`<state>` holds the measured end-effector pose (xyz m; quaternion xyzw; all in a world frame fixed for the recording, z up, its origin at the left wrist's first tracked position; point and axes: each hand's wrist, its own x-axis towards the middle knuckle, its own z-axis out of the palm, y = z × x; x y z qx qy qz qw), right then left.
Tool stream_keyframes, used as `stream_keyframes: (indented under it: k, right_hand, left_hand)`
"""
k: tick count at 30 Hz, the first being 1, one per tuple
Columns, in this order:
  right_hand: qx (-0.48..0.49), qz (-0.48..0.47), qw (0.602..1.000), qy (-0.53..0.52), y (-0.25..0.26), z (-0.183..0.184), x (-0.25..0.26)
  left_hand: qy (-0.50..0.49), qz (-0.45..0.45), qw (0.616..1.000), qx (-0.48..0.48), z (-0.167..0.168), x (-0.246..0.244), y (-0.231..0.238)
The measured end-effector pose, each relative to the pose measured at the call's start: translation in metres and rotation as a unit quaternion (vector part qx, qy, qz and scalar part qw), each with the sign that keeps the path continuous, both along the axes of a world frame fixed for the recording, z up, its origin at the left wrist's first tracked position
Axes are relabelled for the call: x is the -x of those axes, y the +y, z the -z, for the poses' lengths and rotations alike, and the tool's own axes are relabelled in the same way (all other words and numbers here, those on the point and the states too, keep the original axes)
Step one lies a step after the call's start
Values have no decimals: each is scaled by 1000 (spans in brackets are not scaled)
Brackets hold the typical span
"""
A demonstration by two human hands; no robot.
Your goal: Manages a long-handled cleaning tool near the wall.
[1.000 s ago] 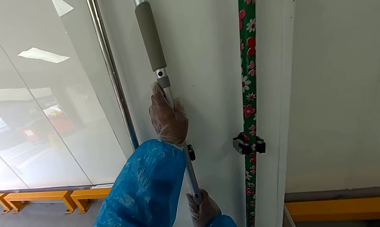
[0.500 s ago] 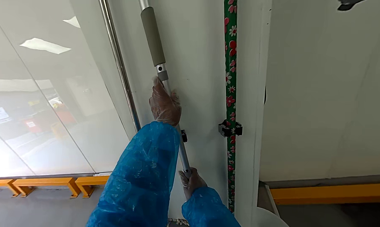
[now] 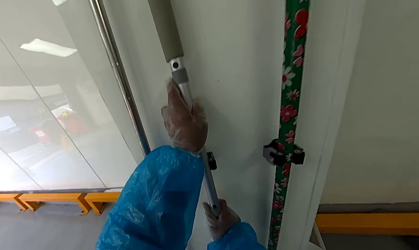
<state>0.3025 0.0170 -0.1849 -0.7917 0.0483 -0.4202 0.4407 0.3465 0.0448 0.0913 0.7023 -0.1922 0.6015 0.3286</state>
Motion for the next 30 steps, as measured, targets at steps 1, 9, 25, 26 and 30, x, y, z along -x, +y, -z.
stream_keyframes:
  k: [1,9,25,26,30]
  right_hand:
    - [-5,-16,999,34,-1,-2,5]
    - [0,-190,931,312,-26,-40,36]
    - [-35,-211,923,320,-20,-6,120]
    - [-38,-213,923,318,-22,-1,125]
    - [-50,-220,936,271,-33,23,148]
  left_hand:
    - [-4,-4,1000,1,3,0,0]
    - [219,-11,976,-7,-17,39,-1]
    - [282,75,955,44,5,113,17]
    - [268,102,958,30,7,114,23]
    - [267,239,933,-34,4,129,42]
